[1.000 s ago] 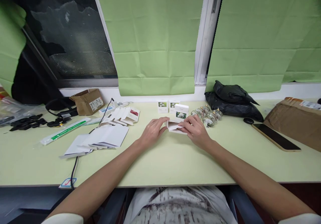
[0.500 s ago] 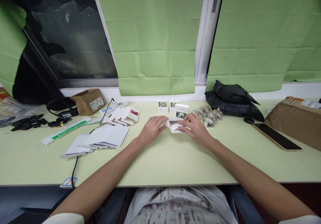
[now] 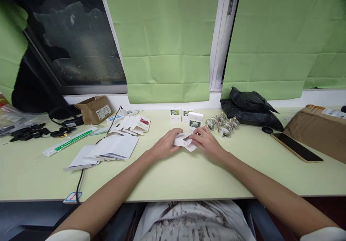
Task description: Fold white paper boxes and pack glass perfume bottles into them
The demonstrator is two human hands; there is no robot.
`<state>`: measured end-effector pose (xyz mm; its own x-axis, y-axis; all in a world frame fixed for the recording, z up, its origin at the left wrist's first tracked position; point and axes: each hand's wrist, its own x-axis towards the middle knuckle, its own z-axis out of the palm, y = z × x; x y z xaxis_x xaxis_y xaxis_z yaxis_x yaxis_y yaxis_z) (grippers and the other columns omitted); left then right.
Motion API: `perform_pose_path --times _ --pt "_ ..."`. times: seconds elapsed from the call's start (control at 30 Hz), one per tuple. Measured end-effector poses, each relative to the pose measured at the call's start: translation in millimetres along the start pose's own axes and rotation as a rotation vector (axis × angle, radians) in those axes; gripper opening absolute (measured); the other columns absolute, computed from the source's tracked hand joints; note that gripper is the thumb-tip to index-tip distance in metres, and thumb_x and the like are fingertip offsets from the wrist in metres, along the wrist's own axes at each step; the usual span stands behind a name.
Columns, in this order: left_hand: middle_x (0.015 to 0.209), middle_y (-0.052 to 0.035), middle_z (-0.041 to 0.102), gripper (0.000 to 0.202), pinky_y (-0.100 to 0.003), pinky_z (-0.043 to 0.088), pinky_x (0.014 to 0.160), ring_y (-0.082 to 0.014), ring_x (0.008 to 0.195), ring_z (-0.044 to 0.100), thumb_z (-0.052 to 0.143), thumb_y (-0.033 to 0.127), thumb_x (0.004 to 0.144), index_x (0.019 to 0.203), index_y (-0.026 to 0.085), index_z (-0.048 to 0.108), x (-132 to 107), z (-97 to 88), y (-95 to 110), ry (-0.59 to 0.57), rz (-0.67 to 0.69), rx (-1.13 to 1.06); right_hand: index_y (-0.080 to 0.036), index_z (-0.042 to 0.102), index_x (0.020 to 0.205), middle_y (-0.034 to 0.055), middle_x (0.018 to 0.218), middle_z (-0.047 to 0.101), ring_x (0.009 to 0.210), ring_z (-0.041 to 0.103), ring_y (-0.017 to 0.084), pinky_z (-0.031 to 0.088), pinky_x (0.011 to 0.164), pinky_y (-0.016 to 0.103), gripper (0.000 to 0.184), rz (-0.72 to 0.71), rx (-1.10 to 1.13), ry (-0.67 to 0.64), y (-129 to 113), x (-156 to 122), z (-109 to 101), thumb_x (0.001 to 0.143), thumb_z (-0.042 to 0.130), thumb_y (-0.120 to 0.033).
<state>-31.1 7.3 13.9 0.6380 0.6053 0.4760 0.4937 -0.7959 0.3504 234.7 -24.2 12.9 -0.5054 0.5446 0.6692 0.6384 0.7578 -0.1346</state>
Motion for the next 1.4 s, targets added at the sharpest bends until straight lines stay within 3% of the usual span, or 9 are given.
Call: perform_pose_path --times 0.2,0.4,0.57,0.77,1.03,1.23,1.4 --pt "0.136 -0.006 0.067 0.085 -0.043 0.056 0.102 -0.0302 0.131 0.058 0.084 0.033 0.08 0.156 0.036 0.047 0 -5.5 -4 -0.05 -0.065 0.024 -0.026 0.07 0.124 0.0097 0.108 0.064 0.102 0.05 0.026 0.051 0.09 0.042 0.023 -0.094 -0.042 -0.023 -6 1 3 0.106 0.056 -0.026" --pt "0.137 -0.0095 0.065 0.081 -0.049 0.05 0.109 -0.0312 0.128 0.059 0.089 0.044 0.076 0.148 0.03 0.055 2 -4.6 -4 -0.033 -0.036 -0.06 -0.028 0.068 0.125 0.0097 0.113 0.061 0.104 0.05 0.028 0.052 0.092 0.046 0.023 -0.008 -0.046 -0.062 -11 1 4 0.104 0.059 -0.031" --pt "0.138 -0.0105 0.064 0.066 -0.048 0.049 0.111 -0.0308 0.128 0.061 0.086 0.041 0.08 0.139 0.026 0.06 4 1.3 -8 0.025 -0.039 -0.215 -0.028 0.069 0.12 0.0113 0.126 0.055 0.117 0.048 0.031 0.051 0.1 0.051 0.02 0.051 0.033 0.014 -12 0 1 0.102 0.063 -0.036" --pt "0.14 -0.0102 0.063 0.063 -0.044 0.05 0.11 -0.029 0.128 0.063 0.083 0.037 0.081 0.138 0.025 0.059 4 0.3 -2 0.015 -0.072 -0.351 -0.026 0.072 0.111 0.0122 0.137 0.054 0.13 0.044 0.033 0.05 0.104 0.054 0.015 0.022 0.119 0.072 -13 0 -1 0.102 0.064 -0.035" --pt "0.141 -0.0113 0.063 0.063 -0.046 0.051 0.11 -0.0305 0.128 0.063 0.084 0.035 0.08 0.138 0.025 0.06 5 -0.8 6 0.033 -0.053 -0.374 -0.026 0.072 0.11 0.0116 0.127 0.061 0.122 0.053 0.03 0.05 0.103 0.051 0.014 -0.045 0.183 0.117 -13 1 -5 0.102 0.062 -0.031" --pt "0.14 -0.0114 0.066 0.053 -0.042 0.055 0.105 -0.029 0.124 0.066 0.077 0.037 0.087 0.136 0.023 0.061 5 -1.8 14 0.015 -0.118 -0.551 -0.026 0.068 0.124 0.0126 0.126 0.058 0.119 0.06 0.027 0.054 0.101 0.045 0.025 -0.045 0.258 0.078 -10 0 -6 0.105 0.057 -0.036" --pt "0.13 -0.0099 0.07 0.051 -0.037 0.058 0.093 -0.0265 0.112 0.07 0.08 0.041 0.086 0.13 0.022 0.062 6 2.0 15 0.044 -0.19 -0.588 -0.027 0.061 0.136 0.0133 0.13 0.055 0.122 0.06 0.03 0.055 0.102 0.046 0.052 -0.02 0.301 0.047 -7 -1 -6 0.092 0.075 -0.052"
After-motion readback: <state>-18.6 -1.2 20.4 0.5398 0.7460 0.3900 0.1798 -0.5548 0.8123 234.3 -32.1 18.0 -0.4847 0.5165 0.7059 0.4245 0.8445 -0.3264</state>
